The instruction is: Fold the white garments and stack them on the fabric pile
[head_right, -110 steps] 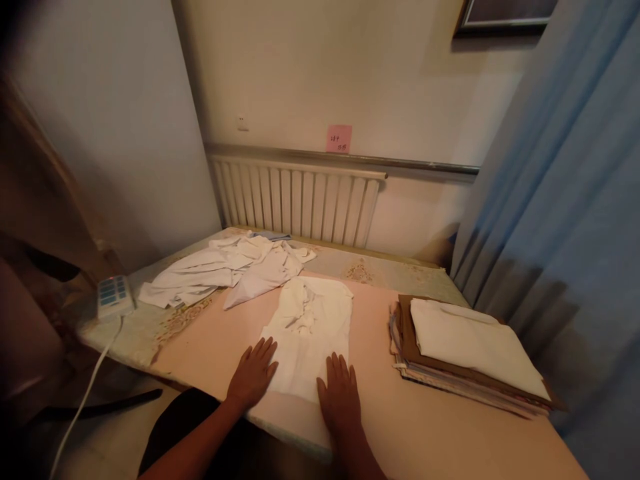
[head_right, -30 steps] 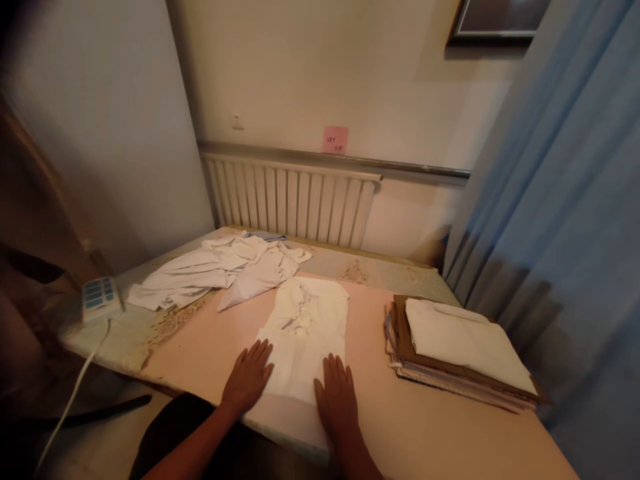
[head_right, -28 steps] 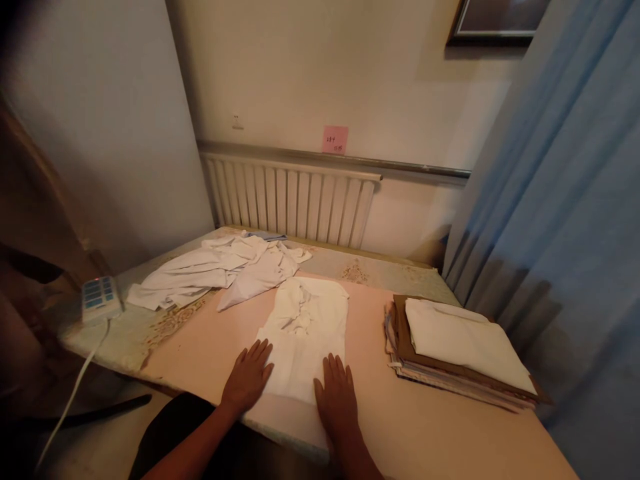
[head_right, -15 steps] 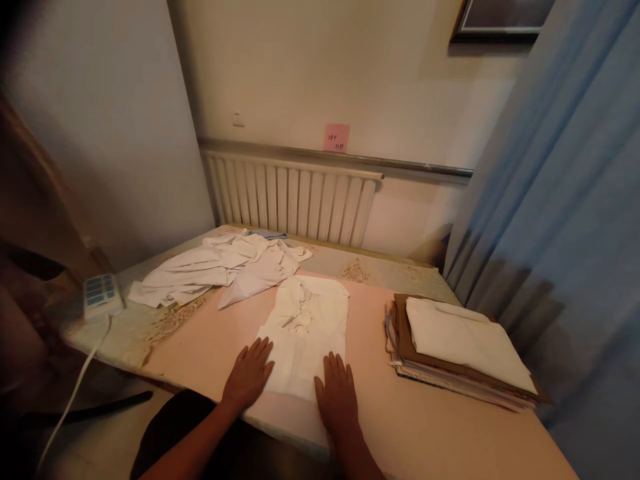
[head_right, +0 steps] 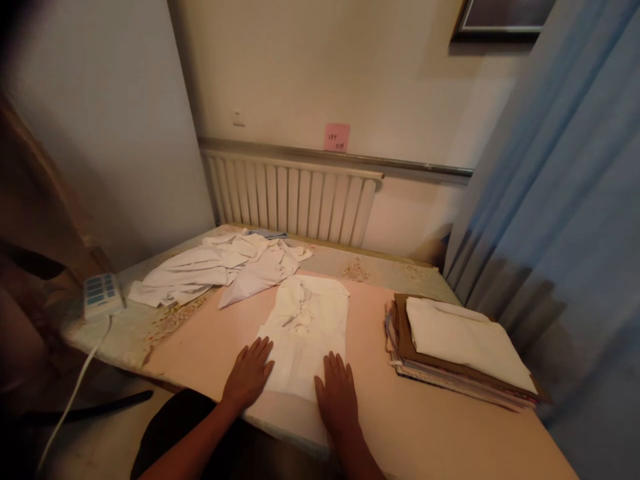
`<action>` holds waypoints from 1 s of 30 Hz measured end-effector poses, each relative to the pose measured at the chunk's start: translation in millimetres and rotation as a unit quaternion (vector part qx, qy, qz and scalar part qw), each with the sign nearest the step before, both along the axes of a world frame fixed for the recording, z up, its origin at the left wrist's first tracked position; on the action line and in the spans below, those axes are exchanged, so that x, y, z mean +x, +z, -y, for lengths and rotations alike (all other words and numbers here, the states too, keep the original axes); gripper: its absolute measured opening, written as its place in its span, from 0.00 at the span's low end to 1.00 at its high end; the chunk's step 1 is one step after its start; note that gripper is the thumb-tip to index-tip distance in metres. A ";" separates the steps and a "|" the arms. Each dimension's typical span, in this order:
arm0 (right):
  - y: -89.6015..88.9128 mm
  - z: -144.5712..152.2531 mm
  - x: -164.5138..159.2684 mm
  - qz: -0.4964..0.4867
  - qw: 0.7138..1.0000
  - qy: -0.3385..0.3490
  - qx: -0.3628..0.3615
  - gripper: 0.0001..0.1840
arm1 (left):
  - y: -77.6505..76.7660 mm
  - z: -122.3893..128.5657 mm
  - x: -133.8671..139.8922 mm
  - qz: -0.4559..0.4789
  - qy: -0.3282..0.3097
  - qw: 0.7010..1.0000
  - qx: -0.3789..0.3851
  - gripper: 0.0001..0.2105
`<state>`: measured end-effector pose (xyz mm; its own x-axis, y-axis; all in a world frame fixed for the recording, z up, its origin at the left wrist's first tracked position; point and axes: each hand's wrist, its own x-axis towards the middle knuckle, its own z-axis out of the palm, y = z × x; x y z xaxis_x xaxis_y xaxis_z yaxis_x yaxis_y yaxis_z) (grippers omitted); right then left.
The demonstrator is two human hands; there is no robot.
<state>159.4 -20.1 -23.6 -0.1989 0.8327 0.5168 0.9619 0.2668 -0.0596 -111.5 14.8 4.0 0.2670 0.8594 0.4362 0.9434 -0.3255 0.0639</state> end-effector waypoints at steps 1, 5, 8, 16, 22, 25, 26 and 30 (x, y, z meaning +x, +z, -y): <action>-0.3 -0.1 0.2 0.000 1.000 0.001 -0.001 0.26 | 0.2 0.1 0.1 0.001 0.000 1.000 0.002 0.22; -0.8 -0.2 0.6 -0.004 1.000 0.004 0.001 0.26 | 0.9 0.2 0.4 -0.001 0.002 1.000 -0.001 0.22; -0.4 0.5 0.3 -0.011 1.000 0.003 0.002 0.26 | 1.0 0.2 0.5 -0.004 0.003 1.000 -0.008 0.22; -1.1 -0.8 7.3 -0.188 0.981 -0.051 0.020 0.28 | -0.3 0.1 0.3 0.004 0.005 1.000 -0.006 0.22; 19.5 -18.2 21.2 -0.380 0.904 -0.170 -0.093 0.23 | -2.0 -0.9 -0.9 0.006 0.002 1.000 0.001 0.22; 30.5 -24.0 27.8 -0.387 0.896 -0.172 -0.133 0.18 | -2.2 -1.1 -1.0 0.004 0.003 1.000 0.002 0.22; 33.1 -24.5 28.9 -0.388 0.893 -0.172 -0.148 0.16 | -2.1 -1.0 -1.0 0.003 0.003 1.000 0.002 0.22; 39.8 -21.3 26.5 -0.393 0.877 -0.166 -0.221 0.13 | -1.2 -0.3 -0.5 0.003 0.001 1.000 0.006 0.22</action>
<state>185.9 1.2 16.3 0.3659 0.9306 -0.0017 0.5978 -0.2365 -0.7659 -112.0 15.1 2.8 0.2623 0.8550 0.4474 0.9437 -0.3241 0.0661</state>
